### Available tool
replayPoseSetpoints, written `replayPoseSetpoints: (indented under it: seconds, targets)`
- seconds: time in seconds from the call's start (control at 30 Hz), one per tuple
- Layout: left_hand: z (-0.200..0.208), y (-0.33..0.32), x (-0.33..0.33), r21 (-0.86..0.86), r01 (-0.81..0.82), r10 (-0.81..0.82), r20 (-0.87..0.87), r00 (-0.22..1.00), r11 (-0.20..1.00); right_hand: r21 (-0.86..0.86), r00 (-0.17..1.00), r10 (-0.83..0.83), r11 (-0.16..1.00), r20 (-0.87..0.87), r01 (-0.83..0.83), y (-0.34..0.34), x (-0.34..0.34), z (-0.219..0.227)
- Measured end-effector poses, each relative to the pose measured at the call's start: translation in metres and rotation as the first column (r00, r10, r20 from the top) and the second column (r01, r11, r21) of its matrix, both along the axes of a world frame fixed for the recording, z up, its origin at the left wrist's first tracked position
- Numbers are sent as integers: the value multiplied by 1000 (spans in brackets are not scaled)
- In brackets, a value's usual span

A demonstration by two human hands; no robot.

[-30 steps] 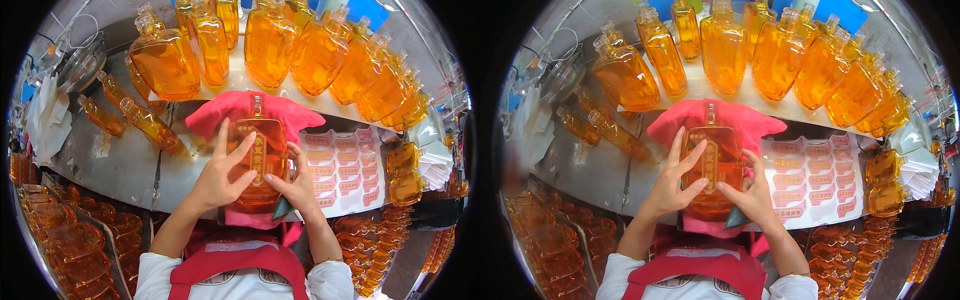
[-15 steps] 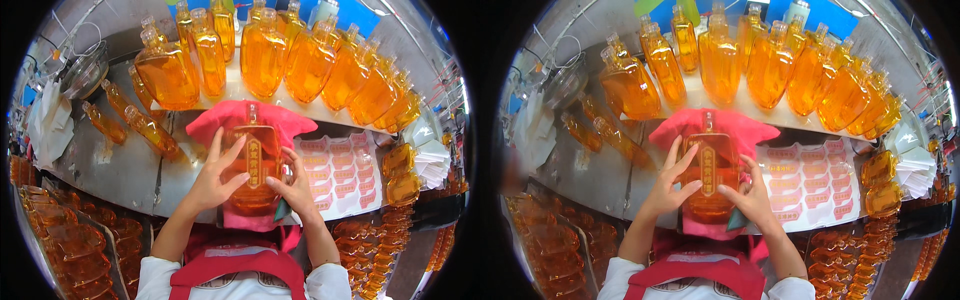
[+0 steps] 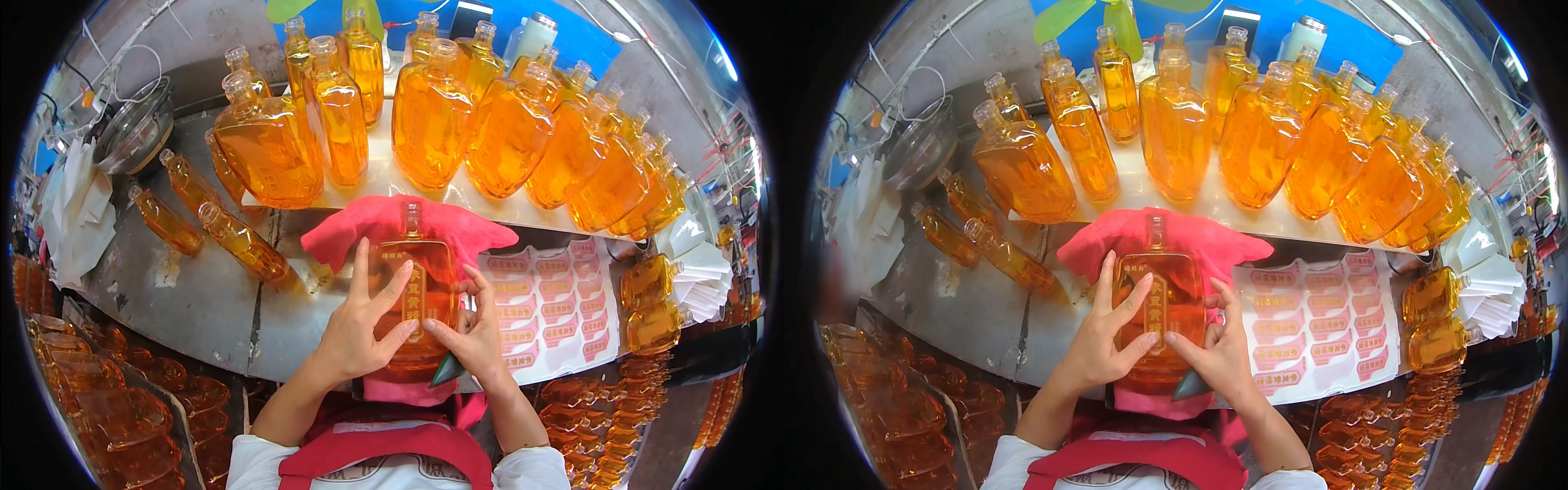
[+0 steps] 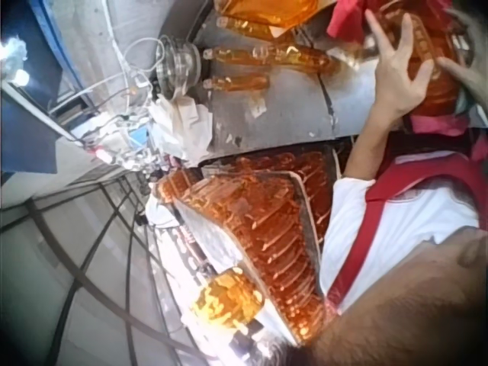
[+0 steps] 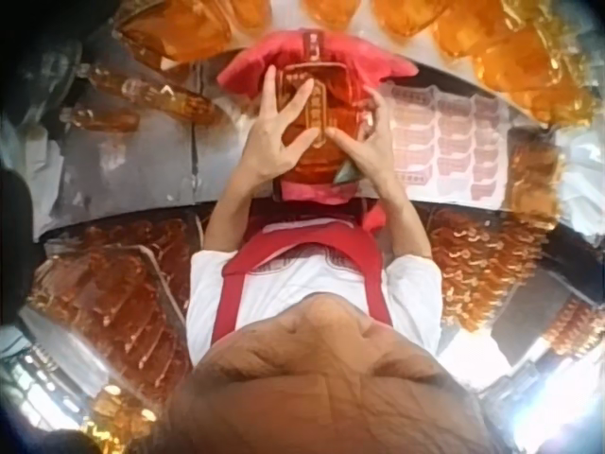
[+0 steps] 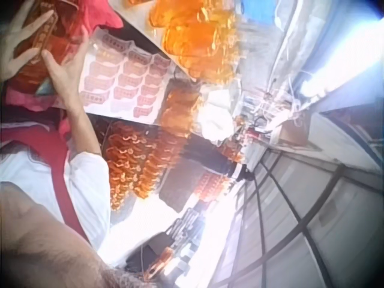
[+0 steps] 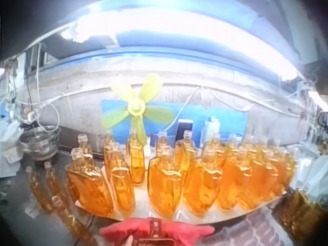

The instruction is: The person wipes amber-colored plastic bottles with a pink cloth, applies adhesive labels to their sides, and places the finished bottles onto a wooden pallet. The person repeats this process for multiple bottles, organizing them in rows on the pallet.

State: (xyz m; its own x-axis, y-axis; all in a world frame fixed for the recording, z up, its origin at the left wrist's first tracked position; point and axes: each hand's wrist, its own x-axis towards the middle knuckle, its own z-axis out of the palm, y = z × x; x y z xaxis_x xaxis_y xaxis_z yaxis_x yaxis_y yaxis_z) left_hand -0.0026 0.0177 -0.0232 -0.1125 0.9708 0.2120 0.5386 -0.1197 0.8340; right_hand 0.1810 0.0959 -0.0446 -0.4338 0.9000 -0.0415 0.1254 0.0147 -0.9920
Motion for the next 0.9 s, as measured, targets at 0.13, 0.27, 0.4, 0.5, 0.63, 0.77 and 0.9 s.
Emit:
replayPoseSetpoints:
  seconds: [0.13,0.27,0.4,0.5,0.63,0.77,0.9]
  targets:
    - [0,0,-1,1,-8,8,-5,1000,1000,-29,1000,-5,1000,-16,4,0,-1,-4]
    - [2,2,-2,-25,-5,4,-16,1000,1000,-30,1000,8,1000,4,-8,2,1,-5]
    - [2,-1,-6,-1,-14,14,-45,999,1000,-105,995,29,994,-99,-39,9,6,-5]
    - [-4,1,-6,36,-23,25,-65,998,999,-468,945,-70,879,-320,-94,33,32,-13]
    - [-11,1,-7,108,-51,62,-101,993,993,-796,873,-273,576,-404,-189,43,58,-27]
    - [-10,0,-9,92,-46,54,-87,995,995,-805,947,-173,581,-269,-123,32,63,-10]
    - [-11,-1,-11,54,-36,41,-81,996,998,-422,973,20,899,-231,-119,31,44,32]
